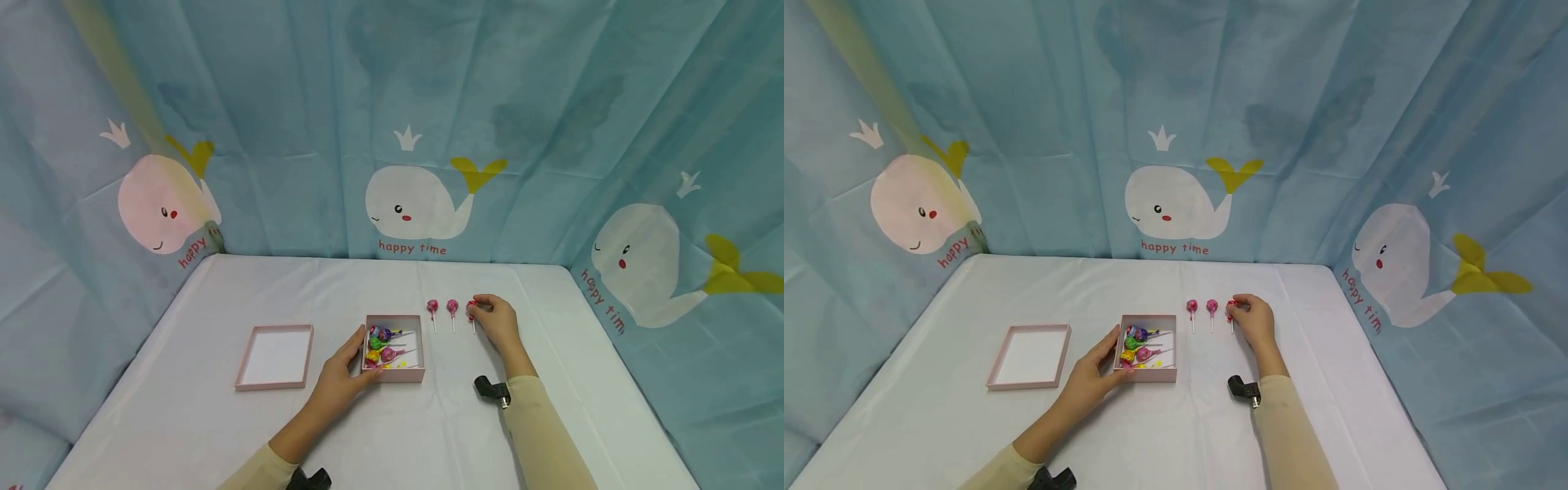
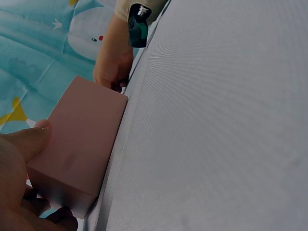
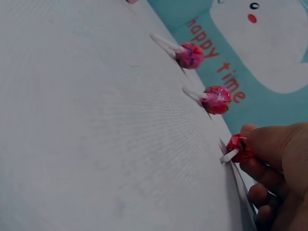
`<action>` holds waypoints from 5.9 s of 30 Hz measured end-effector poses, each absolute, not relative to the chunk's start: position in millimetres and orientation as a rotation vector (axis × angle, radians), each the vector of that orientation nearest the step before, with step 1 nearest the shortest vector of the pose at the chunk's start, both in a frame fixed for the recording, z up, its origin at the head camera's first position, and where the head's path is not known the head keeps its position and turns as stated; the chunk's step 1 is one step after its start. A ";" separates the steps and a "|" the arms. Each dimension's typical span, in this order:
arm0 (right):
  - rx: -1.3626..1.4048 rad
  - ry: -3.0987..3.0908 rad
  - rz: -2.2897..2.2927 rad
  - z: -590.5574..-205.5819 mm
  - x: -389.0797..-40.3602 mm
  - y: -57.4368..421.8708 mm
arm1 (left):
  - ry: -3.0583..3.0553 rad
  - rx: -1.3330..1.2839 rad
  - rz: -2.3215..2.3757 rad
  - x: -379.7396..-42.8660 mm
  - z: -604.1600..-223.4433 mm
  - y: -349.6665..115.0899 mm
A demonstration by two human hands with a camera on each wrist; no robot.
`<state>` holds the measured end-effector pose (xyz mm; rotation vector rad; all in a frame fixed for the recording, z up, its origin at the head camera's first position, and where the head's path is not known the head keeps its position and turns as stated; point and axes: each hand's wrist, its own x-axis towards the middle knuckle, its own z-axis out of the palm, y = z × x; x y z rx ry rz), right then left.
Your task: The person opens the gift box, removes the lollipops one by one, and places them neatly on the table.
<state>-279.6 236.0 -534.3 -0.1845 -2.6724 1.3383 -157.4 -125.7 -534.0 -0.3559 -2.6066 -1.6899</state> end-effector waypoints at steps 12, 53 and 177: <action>-0.166 -2.676 1.364 -526.1 -277.0 244.5 | -2.591 -0.371 -1.659 -155.5 -532.9 -123.2; 0.586 -2.589 1.496 -440.1 -221.3 153.1 | -2.606 -0.372 -1.668 -155.0 -531.3 -124.2; 1.584 -2.790 0.373 -482.5 -227.7 68.4 | -2.612 -0.495 -1.697 -154.6 -534.4 -125.6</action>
